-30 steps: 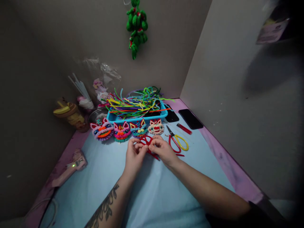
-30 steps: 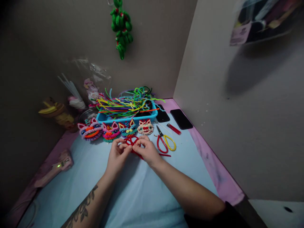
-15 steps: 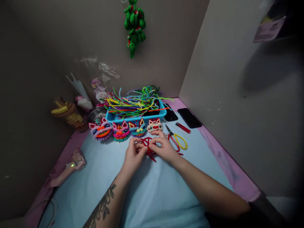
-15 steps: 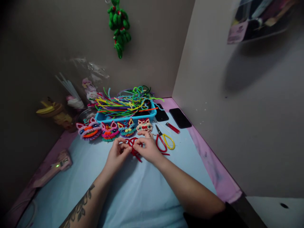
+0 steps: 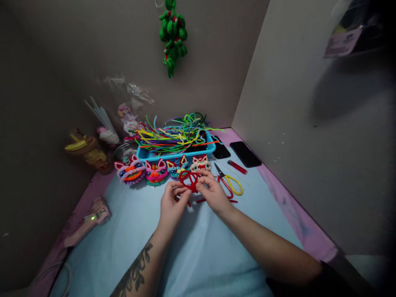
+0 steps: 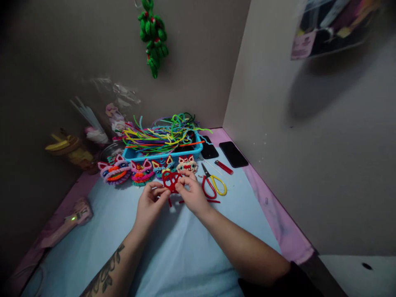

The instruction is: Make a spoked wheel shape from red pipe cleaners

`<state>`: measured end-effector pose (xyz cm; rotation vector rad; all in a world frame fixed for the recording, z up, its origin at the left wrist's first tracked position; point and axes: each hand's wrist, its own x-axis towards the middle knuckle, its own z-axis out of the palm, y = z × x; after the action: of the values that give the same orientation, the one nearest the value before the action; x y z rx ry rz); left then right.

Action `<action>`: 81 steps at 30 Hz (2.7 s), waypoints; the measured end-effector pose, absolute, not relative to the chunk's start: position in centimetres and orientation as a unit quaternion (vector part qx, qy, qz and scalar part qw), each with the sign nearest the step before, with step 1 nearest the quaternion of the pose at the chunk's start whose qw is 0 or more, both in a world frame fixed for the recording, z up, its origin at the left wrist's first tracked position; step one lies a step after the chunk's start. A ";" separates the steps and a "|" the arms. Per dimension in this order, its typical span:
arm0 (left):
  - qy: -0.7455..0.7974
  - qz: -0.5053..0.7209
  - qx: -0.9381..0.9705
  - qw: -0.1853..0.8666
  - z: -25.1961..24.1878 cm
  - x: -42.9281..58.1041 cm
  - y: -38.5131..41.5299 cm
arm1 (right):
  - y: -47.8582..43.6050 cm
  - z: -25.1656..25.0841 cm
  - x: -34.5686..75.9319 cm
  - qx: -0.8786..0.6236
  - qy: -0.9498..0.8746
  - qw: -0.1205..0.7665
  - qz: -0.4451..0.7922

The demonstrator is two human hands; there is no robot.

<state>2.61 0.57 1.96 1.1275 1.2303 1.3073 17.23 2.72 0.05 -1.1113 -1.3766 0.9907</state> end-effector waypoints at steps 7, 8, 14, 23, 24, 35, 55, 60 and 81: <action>0.495 0.546 0.427 0.524 1.9 2.7 0.6 | 2.3 0.0 16.6 -0.454 -0.568 0.523 0.445; 0.494 0.551 0.425 0.522 2.0 2.8 0.6 | 2.3 -0.1 16.6 -0.452 -0.565 0.524 0.449; 0.506 0.579 0.405 0.494 2.3 3.3 0.4 | 2.3 -0.4 16.3 -0.446 -0.553 0.526 0.467; 0.517 0.552 0.418 0.503 2.1 3.0 0.4 | 2.5 -0.6 16.5 -0.464 -0.545 0.531 0.454; 0.517 0.550 0.416 0.507 2.0 2.9 0.5 | 2.5 -0.6 16.5 -0.463 -0.550 0.528 0.452; 0.500 0.476 0.411 0.595 2.6 2.0 1.1 | 3.9 0.8 19.6 -0.460 -0.650 0.516 0.317; 0.439 0.354 0.471 0.678 3.1 1.6 0.7 | 5.2 -0.2 20.7 -0.538 -0.624 0.518 0.230; 0.511 0.445 0.451 0.580 2.7 1.4 1.4 | 4.9 0.6 21.2 -0.539 -0.604 0.567 0.152; 0.510 0.552 0.422 0.508 1.2 0.1 2.5 | 4.8 -0.4 20.4 -0.440 -0.647 0.466 0.414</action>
<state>0.10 2.55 1.18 1.0164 1.2292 1.3294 20.36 4.80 -0.40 -1.0797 -1.5887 1.0154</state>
